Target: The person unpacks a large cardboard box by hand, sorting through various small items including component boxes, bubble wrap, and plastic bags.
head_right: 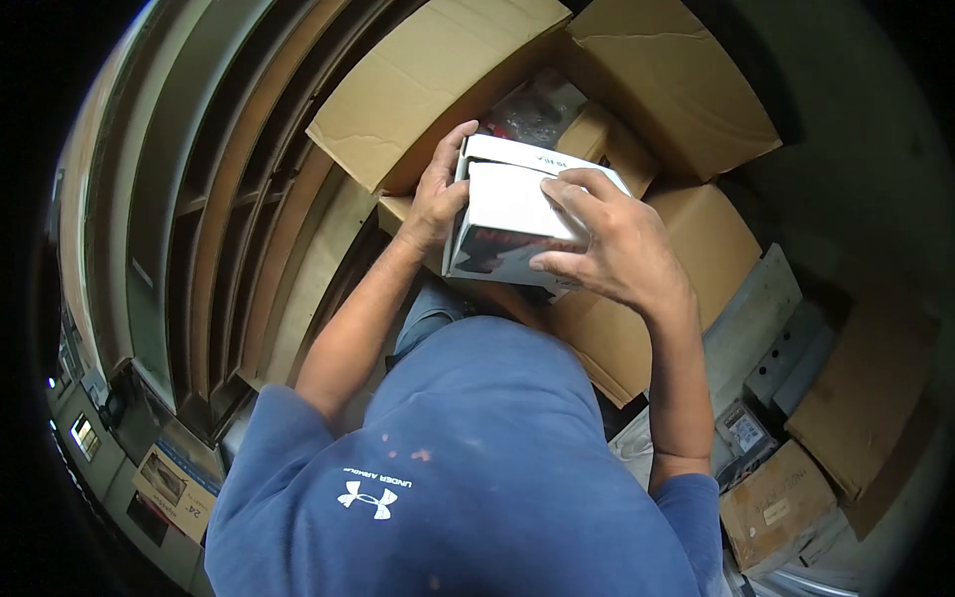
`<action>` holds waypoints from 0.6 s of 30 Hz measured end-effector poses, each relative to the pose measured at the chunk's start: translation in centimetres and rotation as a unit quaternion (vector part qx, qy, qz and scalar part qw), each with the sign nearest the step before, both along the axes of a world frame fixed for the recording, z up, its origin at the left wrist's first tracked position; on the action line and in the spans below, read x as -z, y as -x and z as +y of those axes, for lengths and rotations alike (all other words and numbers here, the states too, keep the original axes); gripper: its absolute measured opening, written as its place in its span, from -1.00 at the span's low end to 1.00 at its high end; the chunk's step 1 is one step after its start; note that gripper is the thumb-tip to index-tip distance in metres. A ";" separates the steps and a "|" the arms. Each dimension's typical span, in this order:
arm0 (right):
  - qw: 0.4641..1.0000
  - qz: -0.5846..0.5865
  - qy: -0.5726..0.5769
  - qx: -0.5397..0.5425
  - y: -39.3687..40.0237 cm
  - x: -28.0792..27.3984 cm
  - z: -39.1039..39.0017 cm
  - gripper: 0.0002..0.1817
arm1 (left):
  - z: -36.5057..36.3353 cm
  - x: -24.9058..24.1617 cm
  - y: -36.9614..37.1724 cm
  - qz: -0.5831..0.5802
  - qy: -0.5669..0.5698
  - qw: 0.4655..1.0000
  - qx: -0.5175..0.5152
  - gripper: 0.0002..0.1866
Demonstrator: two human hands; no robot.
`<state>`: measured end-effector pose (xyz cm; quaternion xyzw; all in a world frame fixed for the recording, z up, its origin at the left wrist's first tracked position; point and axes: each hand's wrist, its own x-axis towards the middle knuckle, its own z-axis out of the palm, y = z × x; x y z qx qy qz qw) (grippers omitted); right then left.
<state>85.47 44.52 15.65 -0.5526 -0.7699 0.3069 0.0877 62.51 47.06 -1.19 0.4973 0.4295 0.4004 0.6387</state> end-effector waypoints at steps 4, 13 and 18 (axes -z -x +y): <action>0.999 0.040 0.019 0.011 -0.2 2.8 0.2 -0.34 | 0.2 0.2 0.0 -0.037 0.048 0.998 -0.019 -0.19; 0.998 0.001 -0.015 0.060 -0.8 6.9 -0.7 -0.24 | 1.0 1.2 0.5 0.022 -0.002 1.000 0.004 -0.14; 0.994 -0.019 0.023 0.105 -1.3 7.1 -0.6 -0.09 | 1.7 1.0 0.8 -0.003 0.040 0.997 0.066 -0.20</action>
